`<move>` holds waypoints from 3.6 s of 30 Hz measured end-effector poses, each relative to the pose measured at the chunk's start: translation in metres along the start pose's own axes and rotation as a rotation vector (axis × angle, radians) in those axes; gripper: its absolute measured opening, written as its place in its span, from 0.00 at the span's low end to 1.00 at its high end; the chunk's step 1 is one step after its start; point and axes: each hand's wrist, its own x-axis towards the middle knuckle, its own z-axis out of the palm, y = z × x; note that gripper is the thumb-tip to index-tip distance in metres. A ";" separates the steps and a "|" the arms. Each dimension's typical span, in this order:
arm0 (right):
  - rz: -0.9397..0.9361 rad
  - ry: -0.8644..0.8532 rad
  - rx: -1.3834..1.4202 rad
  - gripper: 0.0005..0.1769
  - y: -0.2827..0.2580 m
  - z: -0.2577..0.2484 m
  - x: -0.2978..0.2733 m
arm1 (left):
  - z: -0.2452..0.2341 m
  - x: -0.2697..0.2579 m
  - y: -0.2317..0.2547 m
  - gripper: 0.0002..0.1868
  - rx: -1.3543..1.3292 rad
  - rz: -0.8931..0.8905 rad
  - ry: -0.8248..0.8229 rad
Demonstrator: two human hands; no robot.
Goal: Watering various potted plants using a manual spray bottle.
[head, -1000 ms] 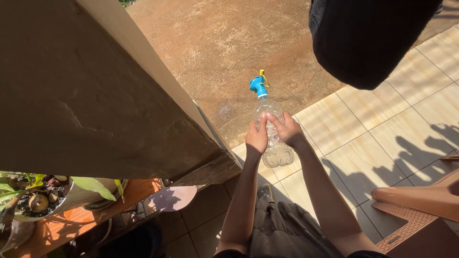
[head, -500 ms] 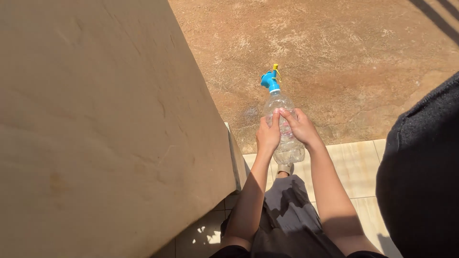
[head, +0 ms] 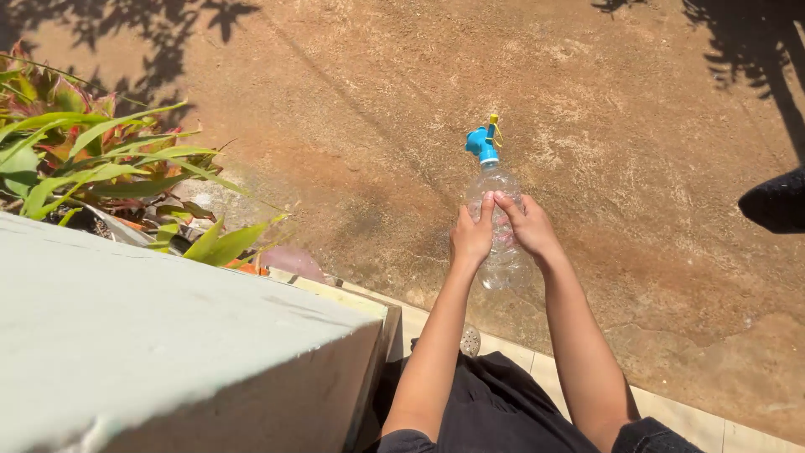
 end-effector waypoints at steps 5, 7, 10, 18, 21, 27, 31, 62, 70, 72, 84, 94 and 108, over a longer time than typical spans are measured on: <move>-0.018 -0.093 -0.074 0.34 0.005 0.007 0.062 | -0.007 0.022 0.025 0.48 -0.080 -0.021 0.083; -0.016 -0.118 -0.079 0.34 0.010 0.016 0.088 | -0.013 0.041 0.030 0.47 -0.080 -0.038 0.103; -0.028 -0.168 -0.123 0.35 0.007 0.032 0.138 | -0.021 0.085 0.036 0.49 -0.097 -0.043 0.138; -0.176 -0.377 -0.146 0.36 -0.046 0.132 0.252 | -0.079 0.189 0.039 0.48 -0.204 -0.034 0.393; -0.212 -0.458 -0.264 0.38 -0.078 0.170 0.277 | -0.116 0.192 0.062 0.46 -0.300 -0.055 0.489; -0.125 -0.758 -0.268 0.47 -0.177 0.218 0.238 | -0.173 0.225 0.036 0.50 -0.363 -0.167 0.662; -0.204 -0.871 -0.492 0.50 -0.158 0.291 0.276 | -0.202 0.245 0.005 0.53 -0.474 -0.264 0.755; -1.018 -1.513 -0.556 0.46 -0.410 0.471 0.290 | -0.393 0.241 0.137 0.53 -0.828 -0.340 1.649; -0.969 -1.564 -0.814 0.52 -0.385 0.441 0.291 | -0.361 0.271 0.102 0.48 -0.914 -0.495 1.536; -0.971 -1.587 -0.754 0.50 -0.396 0.446 0.288 | -0.366 0.254 0.120 0.48 -0.920 -0.479 1.580; -0.921 -1.580 -0.980 0.60 -0.304 0.463 0.322 | -0.311 0.297 0.063 0.54 -1.014 -0.530 1.406; -0.721 -1.491 -1.061 0.55 -0.237 0.455 0.365 | -0.272 0.310 0.093 0.56 -1.023 -0.599 1.241; -1.012 -1.590 -0.940 0.52 -0.320 0.488 0.349 | -0.340 0.330 0.088 0.48 -0.995 -0.612 1.558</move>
